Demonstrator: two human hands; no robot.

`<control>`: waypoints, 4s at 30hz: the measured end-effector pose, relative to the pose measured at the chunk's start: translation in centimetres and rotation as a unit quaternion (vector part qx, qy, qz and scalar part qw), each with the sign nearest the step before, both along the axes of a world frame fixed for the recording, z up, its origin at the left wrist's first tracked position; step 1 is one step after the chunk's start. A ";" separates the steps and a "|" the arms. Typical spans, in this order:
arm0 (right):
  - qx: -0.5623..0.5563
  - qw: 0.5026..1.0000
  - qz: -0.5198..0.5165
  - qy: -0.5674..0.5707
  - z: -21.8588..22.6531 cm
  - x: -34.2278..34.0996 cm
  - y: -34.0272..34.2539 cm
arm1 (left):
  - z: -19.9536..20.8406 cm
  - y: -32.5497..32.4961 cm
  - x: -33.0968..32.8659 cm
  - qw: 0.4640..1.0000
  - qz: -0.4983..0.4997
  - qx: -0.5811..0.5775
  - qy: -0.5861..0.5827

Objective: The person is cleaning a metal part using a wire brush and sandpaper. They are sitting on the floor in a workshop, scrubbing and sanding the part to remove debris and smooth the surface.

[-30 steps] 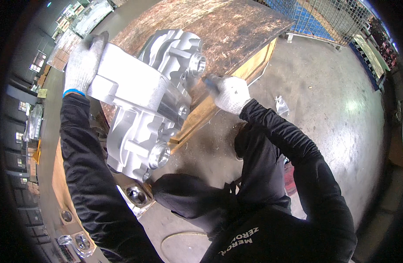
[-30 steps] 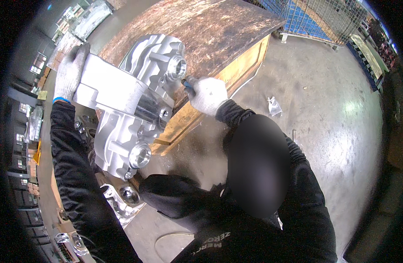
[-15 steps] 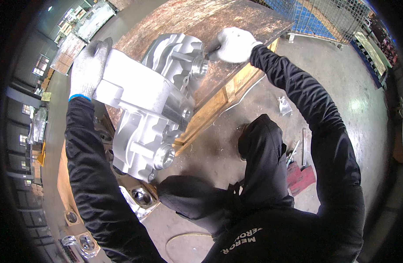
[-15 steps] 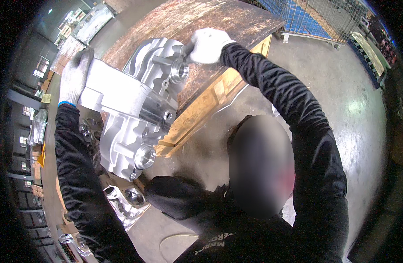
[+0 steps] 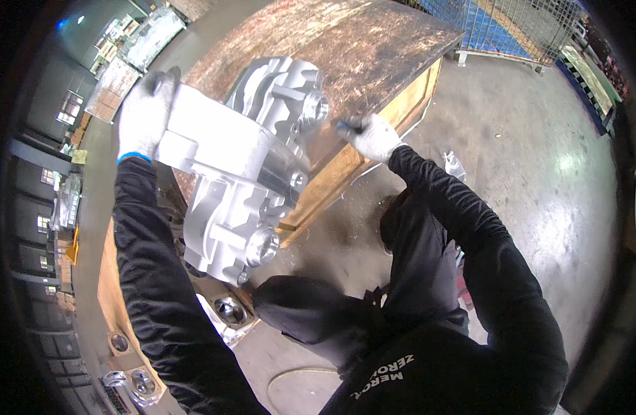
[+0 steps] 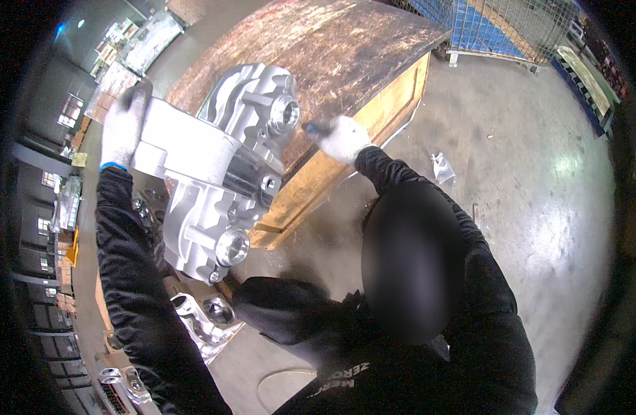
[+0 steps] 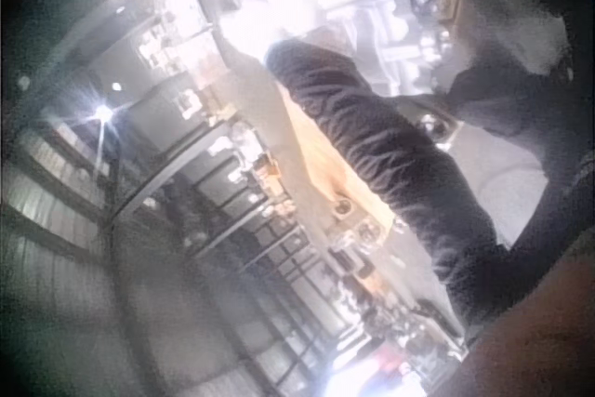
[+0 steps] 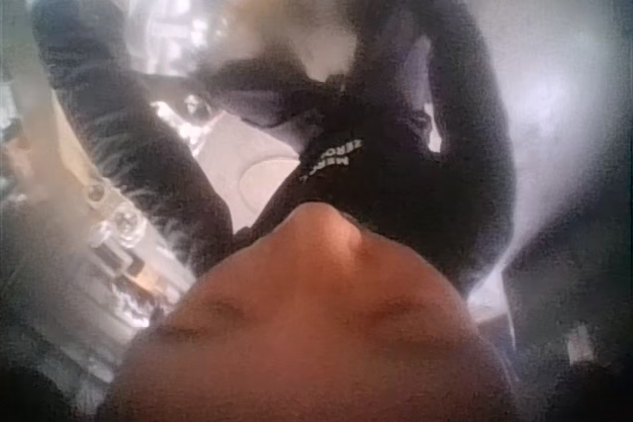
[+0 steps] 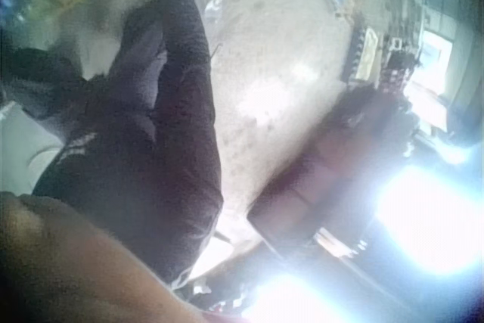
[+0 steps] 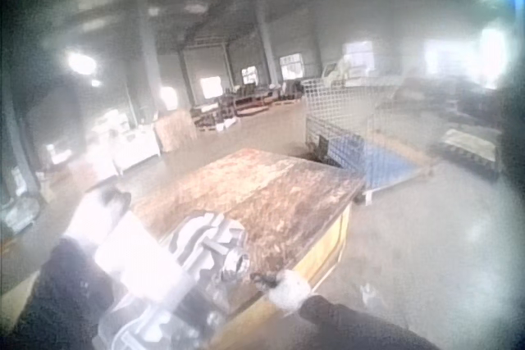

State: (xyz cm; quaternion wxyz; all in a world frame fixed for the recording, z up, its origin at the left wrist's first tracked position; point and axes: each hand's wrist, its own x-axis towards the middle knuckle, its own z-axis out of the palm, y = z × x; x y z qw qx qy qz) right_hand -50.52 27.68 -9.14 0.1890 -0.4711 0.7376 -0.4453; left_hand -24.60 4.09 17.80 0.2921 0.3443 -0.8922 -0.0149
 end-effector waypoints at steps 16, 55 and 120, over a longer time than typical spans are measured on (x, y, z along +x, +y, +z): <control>-0.203 0.909 -0.016 -0.363 4.8 -4.6 -11.5 | -1.6 7.8 -2.2 0.950 0.208 -0.230 -0.040; -0.132 0.984 -0.052 0.107 2.8 7.8 9.1 | -8.1 5.9 4.7 0.962 0.030 -0.086 0.257; -0.102 0.877 0.002 -0.470 0.8 29.7 -2.0 | -35.4 14.3 24.2 0.858 0.288 -0.008 0.424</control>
